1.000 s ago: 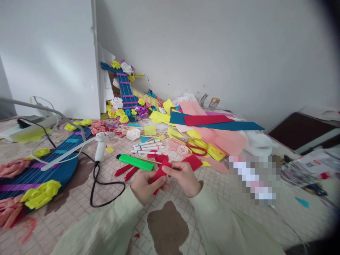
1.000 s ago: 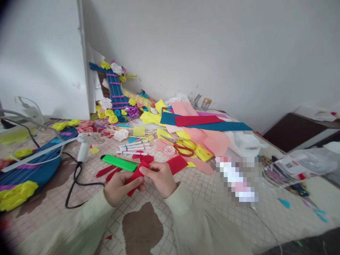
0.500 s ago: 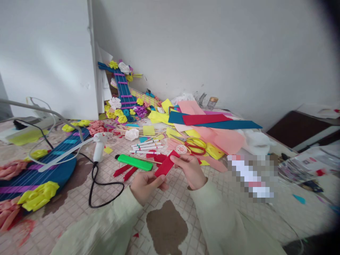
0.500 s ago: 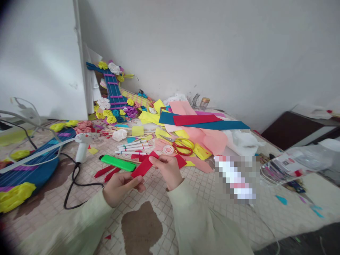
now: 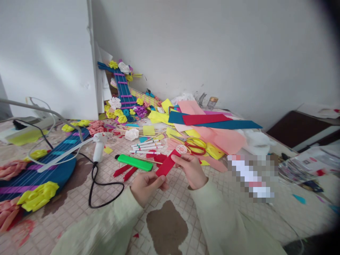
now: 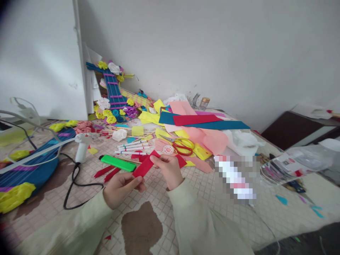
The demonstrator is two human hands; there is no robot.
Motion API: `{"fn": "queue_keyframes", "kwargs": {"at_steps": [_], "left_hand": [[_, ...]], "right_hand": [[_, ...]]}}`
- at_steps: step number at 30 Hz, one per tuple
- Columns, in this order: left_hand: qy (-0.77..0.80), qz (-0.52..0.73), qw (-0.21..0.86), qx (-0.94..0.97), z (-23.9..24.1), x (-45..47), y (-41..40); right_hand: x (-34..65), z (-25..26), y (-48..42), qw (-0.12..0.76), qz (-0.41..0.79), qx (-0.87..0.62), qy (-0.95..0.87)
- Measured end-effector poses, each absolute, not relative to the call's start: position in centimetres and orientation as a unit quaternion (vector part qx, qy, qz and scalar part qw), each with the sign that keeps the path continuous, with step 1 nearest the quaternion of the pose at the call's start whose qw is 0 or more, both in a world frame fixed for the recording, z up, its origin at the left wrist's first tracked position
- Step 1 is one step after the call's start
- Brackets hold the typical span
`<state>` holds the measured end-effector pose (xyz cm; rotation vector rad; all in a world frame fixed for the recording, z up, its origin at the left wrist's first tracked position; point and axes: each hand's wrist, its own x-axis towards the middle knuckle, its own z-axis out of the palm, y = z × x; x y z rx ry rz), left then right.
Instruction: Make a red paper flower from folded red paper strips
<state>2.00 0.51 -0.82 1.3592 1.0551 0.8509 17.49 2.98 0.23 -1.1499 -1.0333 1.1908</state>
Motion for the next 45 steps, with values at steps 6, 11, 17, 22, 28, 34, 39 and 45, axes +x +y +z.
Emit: {"fn": "queue_keyframes", "kwargs": {"at_steps": [6, 11, 17, 22, 28, 34, 39, 45], "left_hand": [[0.445, 0.413, 0.553, 0.57, -0.4, 2.2, 0.3], [0.479, 0.371, 0.511, 0.61, -0.2, 2.2, 0.3], [0.467, 0.407, 0.518, 0.59, -0.4, 1.8, 0.6], [0.462, 0.413, 0.528, 0.58, -0.9, 1.6, 0.9], [0.465, 0.401, 0.545, 0.571, -0.9, 1.8, 0.7], [0.472, 0.391, 0.546, 0.572, -0.8, 2.1, 0.5], [0.469, 0.393, 0.549, 0.57, -1.0, 2.2, 0.4], [0.469, 0.403, 0.57, 0.541, -0.7, 2.4, 0.4]], "right_hand": [[17.3, 0.0, 2.9, 0.554, 0.521, -0.488, -0.428], [16.4, -0.3, 2.2, 0.517, 0.535, -0.486, -0.46], [16.0, 0.4, 1.4, 0.468, 0.563, -0.439, -0.521], [15.8, 0.3, 1.2, 0.443, 0.577, -0.419, -0.544], [16.0, 0.6, 1.5, 0.474, 0.553, -0.454, -0.513], [16.8, 0.6, 2.1, 0.541, 0.522, -0.47, -0.463], [17.2, 0.4, 2.6, 0.578, 0.511, -0.477, -0.422], [17.2, 0.8, 2.7, 0.606, 0.513, -0.469, -0.387]]}}
